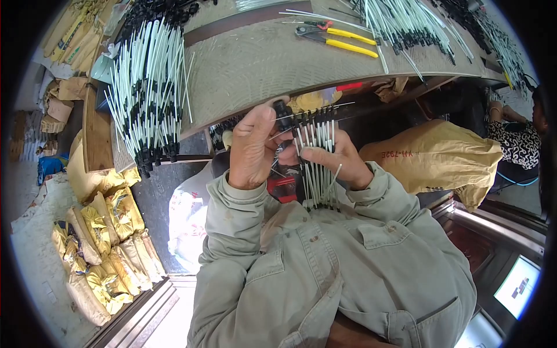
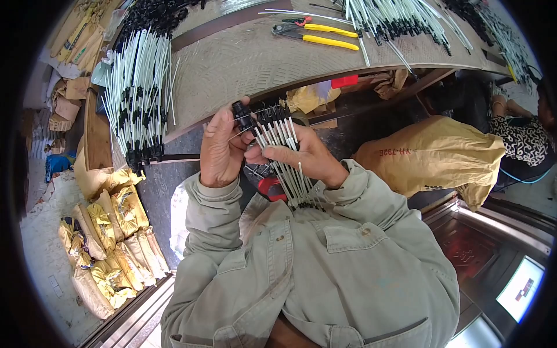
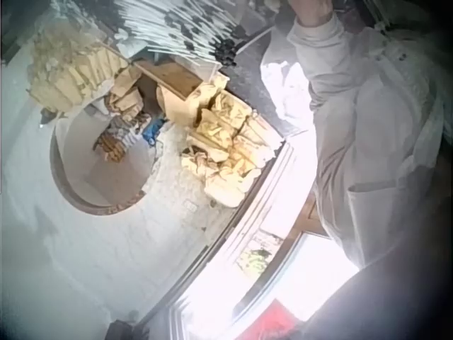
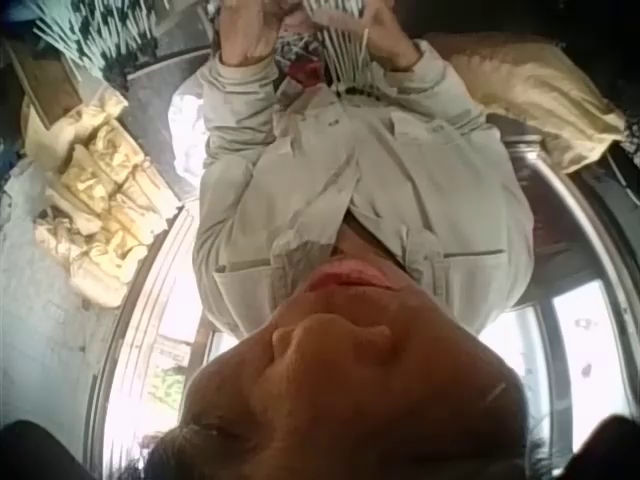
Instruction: Assembling electrical wire harnesses by grouping wires and inserting them into connector housings.
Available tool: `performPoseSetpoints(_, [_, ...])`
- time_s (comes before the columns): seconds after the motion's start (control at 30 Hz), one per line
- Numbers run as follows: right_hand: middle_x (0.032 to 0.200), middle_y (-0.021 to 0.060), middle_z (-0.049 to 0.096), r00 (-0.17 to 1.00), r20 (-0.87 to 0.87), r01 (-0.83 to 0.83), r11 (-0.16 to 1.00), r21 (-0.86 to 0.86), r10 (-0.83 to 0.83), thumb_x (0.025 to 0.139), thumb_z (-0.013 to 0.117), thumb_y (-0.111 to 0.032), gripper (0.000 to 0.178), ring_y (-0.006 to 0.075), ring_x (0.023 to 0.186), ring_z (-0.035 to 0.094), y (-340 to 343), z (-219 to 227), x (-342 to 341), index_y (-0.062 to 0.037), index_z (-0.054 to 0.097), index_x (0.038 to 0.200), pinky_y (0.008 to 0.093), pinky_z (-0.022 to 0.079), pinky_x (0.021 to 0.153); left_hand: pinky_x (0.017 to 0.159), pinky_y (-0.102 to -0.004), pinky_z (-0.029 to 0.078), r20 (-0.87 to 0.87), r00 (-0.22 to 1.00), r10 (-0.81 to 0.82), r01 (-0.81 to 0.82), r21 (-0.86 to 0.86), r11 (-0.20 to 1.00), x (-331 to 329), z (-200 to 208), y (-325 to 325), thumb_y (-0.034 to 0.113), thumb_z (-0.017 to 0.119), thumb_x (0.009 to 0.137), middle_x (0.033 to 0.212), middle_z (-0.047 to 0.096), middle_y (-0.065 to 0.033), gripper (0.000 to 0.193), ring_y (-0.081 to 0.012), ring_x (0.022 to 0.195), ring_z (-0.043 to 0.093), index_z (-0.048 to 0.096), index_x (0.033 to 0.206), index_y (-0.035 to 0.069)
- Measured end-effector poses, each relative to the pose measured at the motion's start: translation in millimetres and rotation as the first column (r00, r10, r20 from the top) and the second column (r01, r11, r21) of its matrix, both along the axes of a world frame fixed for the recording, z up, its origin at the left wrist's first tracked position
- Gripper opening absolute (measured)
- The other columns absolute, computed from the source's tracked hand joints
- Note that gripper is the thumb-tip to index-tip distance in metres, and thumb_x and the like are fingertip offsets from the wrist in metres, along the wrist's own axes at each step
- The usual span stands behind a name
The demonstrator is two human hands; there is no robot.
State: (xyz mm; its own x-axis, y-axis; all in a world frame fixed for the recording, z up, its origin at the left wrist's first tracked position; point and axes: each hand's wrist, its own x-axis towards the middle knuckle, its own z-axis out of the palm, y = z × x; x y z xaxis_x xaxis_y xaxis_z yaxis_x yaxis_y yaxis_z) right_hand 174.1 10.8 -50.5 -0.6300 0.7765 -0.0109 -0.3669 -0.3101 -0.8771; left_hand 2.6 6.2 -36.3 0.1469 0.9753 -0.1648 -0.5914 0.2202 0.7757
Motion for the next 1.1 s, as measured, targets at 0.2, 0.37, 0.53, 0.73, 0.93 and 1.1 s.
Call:
performPoseSetpoints(0.2, [0.097, 0.0144, 0.064, 1.0, 0.007, 0.015, 1.0, 0.005, -0.015, 0.086, 0.058, -0.012, 0.03, 0.0188, 0.089, 0.062, 1, -2, 5, 0.0037, 0.051, 0.111, 0.0304, 0.05, 0.08, 0.08, -0.0258, 0.048, 0.181, 0.972, 0.15, -0.148, -0.022, 0.989, 13, 2, -9, 0.01, 0.056, 0.086, 0.112, 0.053, -0.0123, 0.045, -0.015, 0.098, 0.055, 0.039, 0.126, -0.003])
performPoseSetpoints(0.37, [0.098, 0.0031, 0.06, 0.985, 0.123, 0.107, 0.991, 0.085, -0.117, 0.084, 0.061, -0.012, 0.031, 0.0087, 0.09, 0.053, -4, 2, 6, 0.0007, 0.055, 0.111, 0.0235, 0.043, 0.079, 0.078, -0.0213, 0.044, -0.147, 0.944, 0.296, -0.277, 0.134, 0.951, 28, 5, -21, -0.005, 0.059, 0.078, 0.103, 0.055, -0.0081, 0.048, -0.0112, 0.09, 0.053, 0.044, 0.124, -0.005])
performPoseSetpoints(0.53, [0.1, 0.0004, 0.058, 0.998, 0.023, 0.066, 0.997, 0.029, -0.066, 0.084, 0.062, -0.014, 0.032, 0.0064, 0.089, 0.051, -5, 4, 5, -0.001, 0.053, 0.111, 0.0227, 0.043, 0.078, 0.076, -0.0189, 0.041, -0.232, 0.916, 0.328, -0.301, 0.144, 0.943, 25, 4, -24, -0.007, 0.06, 0.078, 0.099, 0.055, -0.0055, 0.047, -0.0084, 0.084, 0.05, 0.047, 0.123, -0.006])
performPoseSetpoints(0.73, [0.1, 0.0013, 0.059, 0.996, 0.07, 0.06, 0.998, 0.012, -0.061, 0.083, 0.062, -0.011, 0.03, 0.0063, 0.089, 0.051, -6, 5, 7, -0.0015, 0.053, 0.11, 0.024, 0.044, 0.077, 0.077, -0.0191, 0.041, -0.303, 0.905, 0.298, -0.232, 0.233, 0.944, 25, 9, -26, -0.005, 0.058, 0.08, 0.103, 0.055, -0.0065, 0.044, -0.0084, 0.087, 0.05, 0.047, 0.122, -0.006])
performPoseSetpoints(0.93, [0.098, 0.0006, 0.058, 0.994, 0.073, 0.083, 0.996, 0.032, -0.085, 0.082, 0.062, -0.009, 0.031, 0.0062, 0.087, 0.052, -10, 8, 6, -0.0017, 0.053, 0.11, 0.0235, 0.044, 0.076, 0.078, -0.0209, 0.043, -0.368, 0.879, 0.303, -0.231, 0.228, 0.946, 23, 8, -33, -0.005, 0.059, 0.079, 0.105, 0.054, -0.008, 0.046, -0.01, 0.09, 0.051, 0.046, 0.123, -0.006])
performPoseSetpoints(1.1, [0.098, 0.0004, 0.058, 0.985, 0.137, 0.084, 0.988, 0.128, -0.101, 0.083, 0.061, -0.01, 0.028, 0.0062, 0.086, 0.051, -11, 5, 9, -0.0015, 0.053, 0.109, 0.0231, 0.043, 0.075, 0.065, -0.0198, 0.047, -0.227, 0.92, 0.318, -0.279, 0.188, 0.942, 34, 21, -34, -0.006, 0.061, 0.077, 0.101, 0.057, -0.0093, 0.044, -0.0097, 0.083, 0.054, 0.049, 0.12, -0.004])
